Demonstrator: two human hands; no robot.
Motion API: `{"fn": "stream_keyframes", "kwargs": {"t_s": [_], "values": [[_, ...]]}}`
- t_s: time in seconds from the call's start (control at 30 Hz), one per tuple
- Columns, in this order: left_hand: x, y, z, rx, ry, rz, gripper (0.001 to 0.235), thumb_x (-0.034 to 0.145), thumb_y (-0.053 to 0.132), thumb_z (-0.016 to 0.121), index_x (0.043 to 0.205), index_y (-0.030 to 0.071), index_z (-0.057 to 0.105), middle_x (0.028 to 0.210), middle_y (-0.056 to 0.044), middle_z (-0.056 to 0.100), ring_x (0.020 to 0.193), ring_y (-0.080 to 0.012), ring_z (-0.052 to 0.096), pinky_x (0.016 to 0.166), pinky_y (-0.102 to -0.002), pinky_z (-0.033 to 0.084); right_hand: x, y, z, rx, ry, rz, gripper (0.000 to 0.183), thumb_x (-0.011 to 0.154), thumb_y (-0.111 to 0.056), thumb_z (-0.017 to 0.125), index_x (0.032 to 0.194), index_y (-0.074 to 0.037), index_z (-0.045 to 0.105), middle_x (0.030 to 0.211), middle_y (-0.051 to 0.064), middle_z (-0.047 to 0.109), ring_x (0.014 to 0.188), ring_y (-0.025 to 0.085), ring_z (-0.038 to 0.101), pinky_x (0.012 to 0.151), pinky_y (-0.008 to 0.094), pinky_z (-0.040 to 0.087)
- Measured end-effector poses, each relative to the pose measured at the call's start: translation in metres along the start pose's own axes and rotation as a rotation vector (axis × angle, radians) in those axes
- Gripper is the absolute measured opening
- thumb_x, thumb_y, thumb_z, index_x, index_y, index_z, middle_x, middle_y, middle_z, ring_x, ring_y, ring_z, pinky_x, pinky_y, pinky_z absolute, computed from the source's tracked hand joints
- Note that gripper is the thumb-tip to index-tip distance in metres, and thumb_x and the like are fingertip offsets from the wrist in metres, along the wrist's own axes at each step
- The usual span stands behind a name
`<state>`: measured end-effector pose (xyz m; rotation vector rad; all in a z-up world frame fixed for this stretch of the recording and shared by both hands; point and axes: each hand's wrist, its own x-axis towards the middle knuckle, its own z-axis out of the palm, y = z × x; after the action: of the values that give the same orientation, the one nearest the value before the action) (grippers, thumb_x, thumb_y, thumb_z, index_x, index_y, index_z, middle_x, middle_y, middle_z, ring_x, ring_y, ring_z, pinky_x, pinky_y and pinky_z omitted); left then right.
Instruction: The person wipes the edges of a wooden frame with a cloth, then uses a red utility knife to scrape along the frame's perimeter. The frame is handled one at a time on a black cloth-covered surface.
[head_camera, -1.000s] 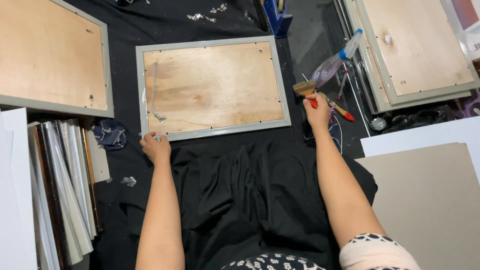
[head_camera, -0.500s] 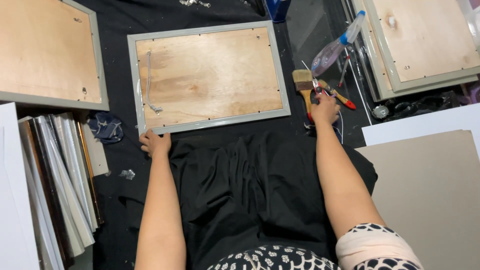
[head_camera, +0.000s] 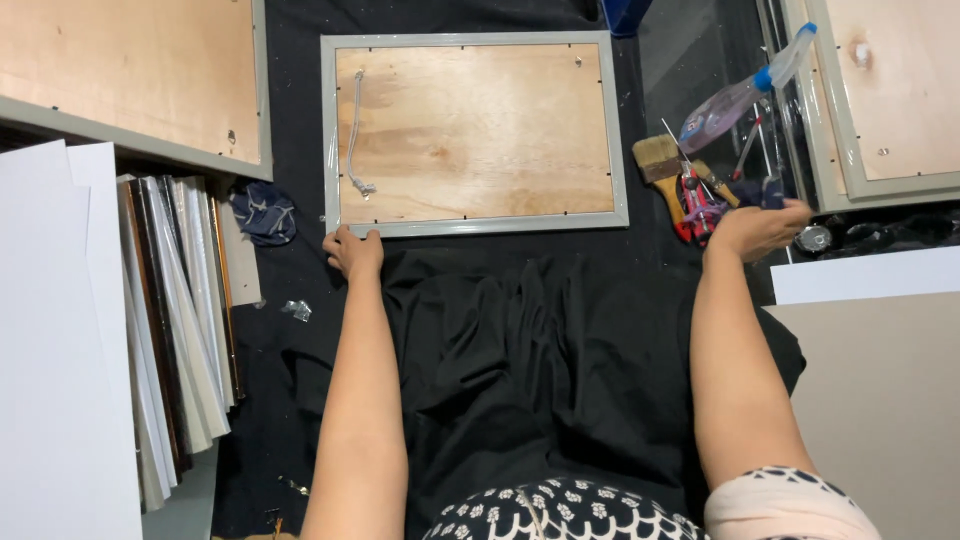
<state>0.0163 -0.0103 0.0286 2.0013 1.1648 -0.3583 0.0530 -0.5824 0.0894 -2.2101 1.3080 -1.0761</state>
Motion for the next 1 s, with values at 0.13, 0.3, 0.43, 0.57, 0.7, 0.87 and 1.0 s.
{"fn": "stream_keyframes", "kwargs": {"t_s": [0.13, 0.3, 0.43, 0.57, 0.7, 0.87, 1.0], "values": [[0.008, -0.004, 0.006, -0.069, 0.005, -0.016, 0.063, 0.094, 0.035, 0.053, 0.153, 0.015, 0.039, 0.154, -0.002, 0.022, 0.133, -0.0364, 0.032, 0.103, -0.051, 0.046, -0.028, -0.061, -0.054, 0.425, -0.092, -0.278, 0.06, 0.069, 0.019, 0.036, 0.118, -0.015, 0.041, 0.132, 0.021, 0.041, 0.121, 0.048, 0.054, 0.092, 0.057, 0.054], [0.025, -0.02, 0.024, -0.107, 0.017, -0.028, 0.071, 0.094, 0.032, 0.06, 0.155, 0.009, 0.032, 0.159, -0.015, 0.012, 0.139, -0.0434, 0.029, 0.106, -0.057, 0.048, -0.06, -0.013, 0.043, 0.211, -0.568, -0.788, 0.041, 0.072, 0.004, 0.061, 0.112, 0.001, 0.053, 0.102, 0.029, 0.055, 0.098, 0.055, 0.058, 0.088, 0.061, 0.047], [0.011, -0.017, 0.014, -0.105, -0.035, -0.124, 0.079, 0.092, 0.036, 0.06, 0.159, 0.015, 0.024, 0.162, -0.015, 0.006, 0.14, -0.0442, 0.028, 0.109, -0.056, 0.046, -0.11, 0.03, 0.107, 0.019, -0.85, -0.81, 0.04, 0.079, -0.004, 0.064, 0.119, 0.002, 0.058, 0.106, 0.028, 0.058, 0.102, 0.054, 0.062, 0.09, 0.057, 0.051], [0.015, -0.02, -0.002, -0.342, 0.048, -0.285, 0.083, 0.091, 0.038, 0.063, 0.156, 0.015, 0.018, 0.161, -0.017, -0.009, 0.137, -0.0458, 0.021, 0.107, -0.06, 0.043, -0.185, -0.018, 0.067, -0.244, -0.713, -1.307, 0.018, 0.085, 0.004, 0.058, 0.103, 0.002, 0.059, 0.089, 0.019, 0.06, 0.078, 0.04, 0.072, 0.066, 0.044, 0.06], [-0.023, 0.002, -0.039, -0.599, 0.322, -0.292, 0.064, 0.102, 0.02, 0.057, 0.152, 0.012, 0.019, 0.16, -0.018, -0.008, 0.14, -0.0422, 0.009, 0.115, -0.064, 0.032, -0.263, -0.055, 0.059, -0.234, -0.544, -1.617, 0.012, 0.084, -0.004, 0.064, 0.092, -0.01, 0.059, 0.083, 0.008, 0.061, 0.067, 0.025, 0.072, 0.057, 0.029, 0.058], [-0.031, 0.011, -0.044, -0.59, 0.369, -0.28, 0.059, 0.104, 0.014, 0.055, 0.151, 0.013, 0.019, 0.161, -0.016, -0.007, 0.143, -0.0408, 0.008, 0.113, -0.069, 0.029, -0.346, -0.125, 0.035, 0.084, -0.979, -1.491, 0.007, 0.091, -0.003, 0.061, 0.098, -0.004, 0.062, 0.084, 0.012, 0.062, 0.07, 0.029, 0.072, 0.061, 0.034, 0.059], [-0.004, -0.008, -0.032, -0.673, 0.397, -0.334, 0.061, 0.101, 0.016, 0.057, 0.149, 0.017, 0.02, 0.16, -0.014, -0.006, 0.142, -0.04, 0.01, 0.111, -0.068, 0.032, -0.334, -0.147, 0.011, 0.261, -0.987, -1.506, 0.019, 0.09, -0.004, 0.065, 0.108, -0.007, 0.062, 0.091, 0.008, 0.06, 0.085, 0.029, 0.069, 0.076, 0.031, 0.057]]}}
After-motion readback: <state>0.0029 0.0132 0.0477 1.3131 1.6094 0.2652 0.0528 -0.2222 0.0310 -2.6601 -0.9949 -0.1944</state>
